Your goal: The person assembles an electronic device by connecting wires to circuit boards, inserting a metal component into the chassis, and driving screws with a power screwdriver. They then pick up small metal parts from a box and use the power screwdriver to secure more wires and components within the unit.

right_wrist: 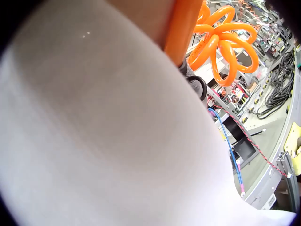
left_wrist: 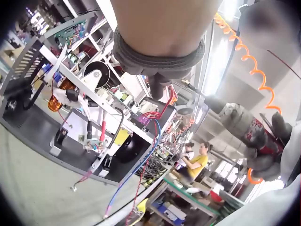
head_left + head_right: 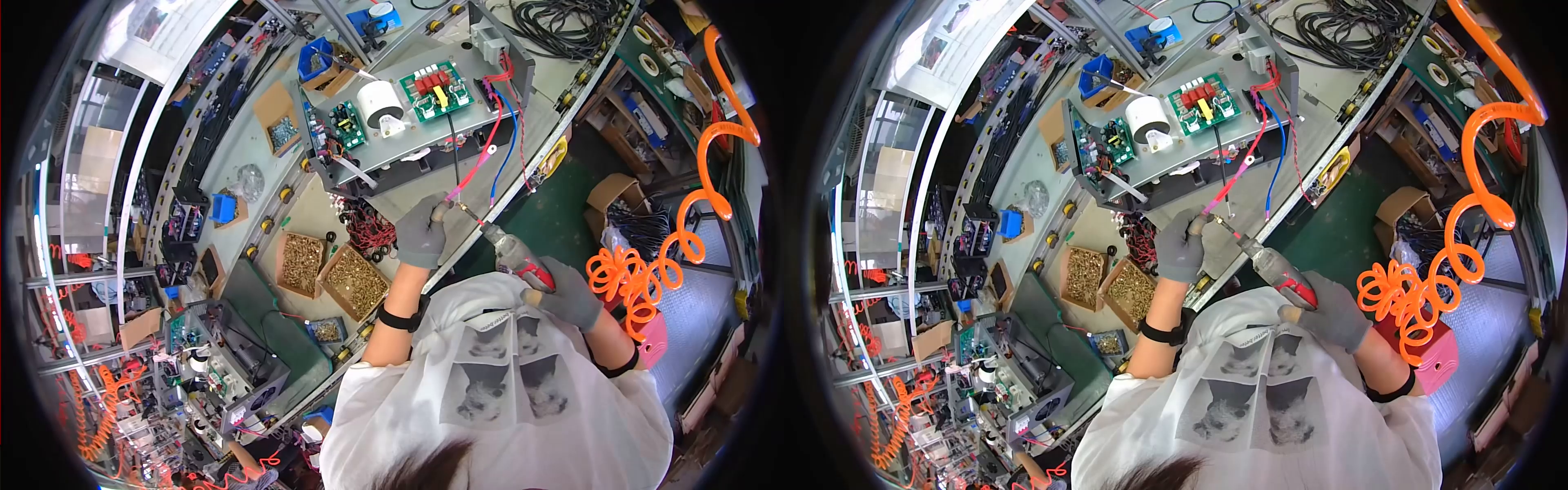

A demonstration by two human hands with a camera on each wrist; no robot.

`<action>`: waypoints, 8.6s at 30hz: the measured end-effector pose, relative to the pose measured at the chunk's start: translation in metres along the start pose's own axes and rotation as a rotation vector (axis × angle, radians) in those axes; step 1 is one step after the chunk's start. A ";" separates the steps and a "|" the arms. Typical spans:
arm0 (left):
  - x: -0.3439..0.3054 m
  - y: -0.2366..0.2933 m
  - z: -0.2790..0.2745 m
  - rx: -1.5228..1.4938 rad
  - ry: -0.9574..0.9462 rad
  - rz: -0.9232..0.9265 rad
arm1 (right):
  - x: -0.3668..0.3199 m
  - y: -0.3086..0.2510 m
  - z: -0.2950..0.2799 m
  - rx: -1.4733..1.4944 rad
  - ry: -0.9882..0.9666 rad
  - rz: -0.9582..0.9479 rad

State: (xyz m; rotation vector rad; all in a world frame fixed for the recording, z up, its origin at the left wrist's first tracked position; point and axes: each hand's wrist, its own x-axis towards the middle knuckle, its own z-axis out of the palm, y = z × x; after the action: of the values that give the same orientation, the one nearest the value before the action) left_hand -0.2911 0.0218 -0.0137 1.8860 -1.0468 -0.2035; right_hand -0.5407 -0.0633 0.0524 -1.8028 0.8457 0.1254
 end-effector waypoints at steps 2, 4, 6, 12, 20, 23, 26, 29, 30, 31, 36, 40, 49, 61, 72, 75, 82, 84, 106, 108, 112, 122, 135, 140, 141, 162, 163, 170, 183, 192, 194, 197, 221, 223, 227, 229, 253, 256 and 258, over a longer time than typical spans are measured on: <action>0.000 -0.005 0.001 0.014 0.006 0.102 | 0.000 -0.001 0.002 -0.028 0.003 0.004; 0.000 -0.003 -0.001 0.047 -0.007 0.137 | 0.001 -0.006 0.002 -0.022 -0.012 0.013; 0.000 -0.004 -0.002 0.082 -0.021 0.174 | 0.001 -0.010 0.004 -0.013 -0.026 0.022; -0.001 -0.010 -0.002 0.220 -0.009 0.339 | 0.002 -0.014 0.012 0.005 -0.014 0.068; -0.007 -0.022 0.002 0.452 -0.122 0.516 | 0.009 -0.001 0.029 0.467 -0.176 0.186; -0.015 -0.038 0.009 0.455 -0.210 0.399 | 0.014 0.007 0.045 0.509 -0.077 0.121; -0.014 -0.030 0.007 -0.212 -0.098 0.087 | 0.023 0.001 0.048 0.533 -0.120 0.252; 0.004 -0.031 -0.007 -1.079 -0.148 -0.801 | 0.046 -0.001 0.058 0.455 -0.088 0.105; 0.011 -0.033 -0.007 -1.074 -0.142 -0.786 | 0.056 -0.003 0.062 0.455 -0.089 0.088; 0.019 -0.036 -0.003 -1.247 -0.061 -0.927 | 0.067 -0.007 0.067 0.431 -0.062 0.085; 0.076 -0.072 -0.009 -1.488 -0.051 -0.981 | 0.122 -0.027 0.084 0.363 0.054 0.069; 0.122 -0.086 -0.022 -1.233 -0.160 -0.927 | 0.166 -0.038 0.096 0.198 0.235 -0.043; 0.142 -0.083 -0.027 -0.475 -0.044 -0.663 | 0.189 -0.053 0.098 0.047 0.309 0.024; 0.171 -0.037 -0.001 1.071 -0.372 0.166 | 0.185 -0.061 0.106 0.085 0.331 0.045; 0.217 -0.034 -0.048 0.509 -0.637 0.266 | 0.181 -0.072 0.101 0.181 0.201 0.048; 0.227 -0.055 -0.044 0.398 -0.622 0.414 | 0.180 -0.063 0.105 0.233 0.188 0.024; 0.241 -0.057 -0.040 0.611 -0.597 0.308 | 0.189 -0.055 0.104 0.167 0.192 0.053; 0.241 -0.049 -0.038 0.711 -0.608 0.278 | 0.190 -0.055 0.104 0.169 0.185 0.065; 0.243 -0.017 -0.039 0.849 -0.679 0.089 | 0.198 -0.062 0.128 0.718 0.121 0.134; 0.246 -0.024 -0.037 0.833 -0.639 0.097 | 0.201 -0.063 0.122 0.783 0.094 0.160; 0.250 -0.039 -0.039 0.718 -0.629 0.116 | 0.195 -0.082 0.110 0.799 0.075 0.262; 0.248 -0.061 -0.038 0.582 -0.547 0.172 | 0.208 -0.090 0.136 0.639 0.205 0.251; 0.117 -0.074 -0.050 -0.886 -0.083 -0.397 | 0.193 -0.096 0.123 0.594 0.179 0.235; 0.021 -0.086 -0.063 -0.483 0.161 -0.283 | 0.201 -0.082 0.143 0.651 0.290 0.172; 0.009 -0.082 -0.070 -0.462 0.217 -0.295 | 0.198 -0.080 0.143 0.665 0.290 0.191; -0.061 -0.086 -0.139 -0.951 0.230 -0.679 | 0.111 -0.067 0.107 -0.015 -0.418 -0.180; -0.062 -0.087 -0.141 -0.950 0.244 -0.677 | 0.111 -0.071 0.107 -0.008 -0.428 -0.151; -0.068 -0.098 -0.147 -0.891 0.169 -0.630 | 0.124 -0.067 0.104 -0.043 -0.497 -0.131; -0.055 -0.092 -0.152 -0.456 -0.019 -0.413 | 0.126 -0.075 0.097 0.015 -0.501 -0.152; -0.061 -0.106 -0.113 -1.525 0.057 -0.507 | 0.106 -0.087 0.106 -0.124 -0.382 -0.112; -0.039 -0.064 -0.111 -1.499 0.151 -0.623 | 0.104 -0.083 0.110 -0.090 -0.308 -0.061; -0.033 -0.061 -0.085 -1.617 0.101 -0.811 | 0.090 -0.081 0.099 0.060 -0.209 0.019; -0.032 -0.076 0.085 -1.534 -0.061 -1.811 | 0.143 0.008 -0.181 0.664 0.253 -0.185; -0.057 -0.053 0.050 -1.559 0.225 -1.561 | 0.168 0.010 -0.206 0.652 0.249 -0.219; -0.022 0.024 0.002 -1.386 0.747 -0.898 | 0.219 -0.006 -0.245 0.555 0.208 -0.312; 0.021 0.064 -0.024 -1.371 0.807 -0.719 | 0.250 -0.007 -0.254 0.567 0.179 -0.374; 0.232 0.039 0.023 -0.705 0.166 -0.639 | 0.431 -0.187 -0.265 -0.678 -0.351 -0.937; 0.215 0.025 0.012 -1.096 0.015 -0.512 | 0.447 -0.189 -0.261 -0.688 -0.402 -0.989; 0.215 0.022 0.012 -1.136 -0.025 -0.447 | 0.452 -0.193 -0.259 -0.733 -0.489 -1.054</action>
State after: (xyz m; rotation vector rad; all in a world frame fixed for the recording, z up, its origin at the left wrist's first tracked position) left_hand -0.1764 -0.1488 0.0557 1.0167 -0.3247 -0.8733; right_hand -0.1697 -0.4739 0.0988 -2.5126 -0.6321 0.1855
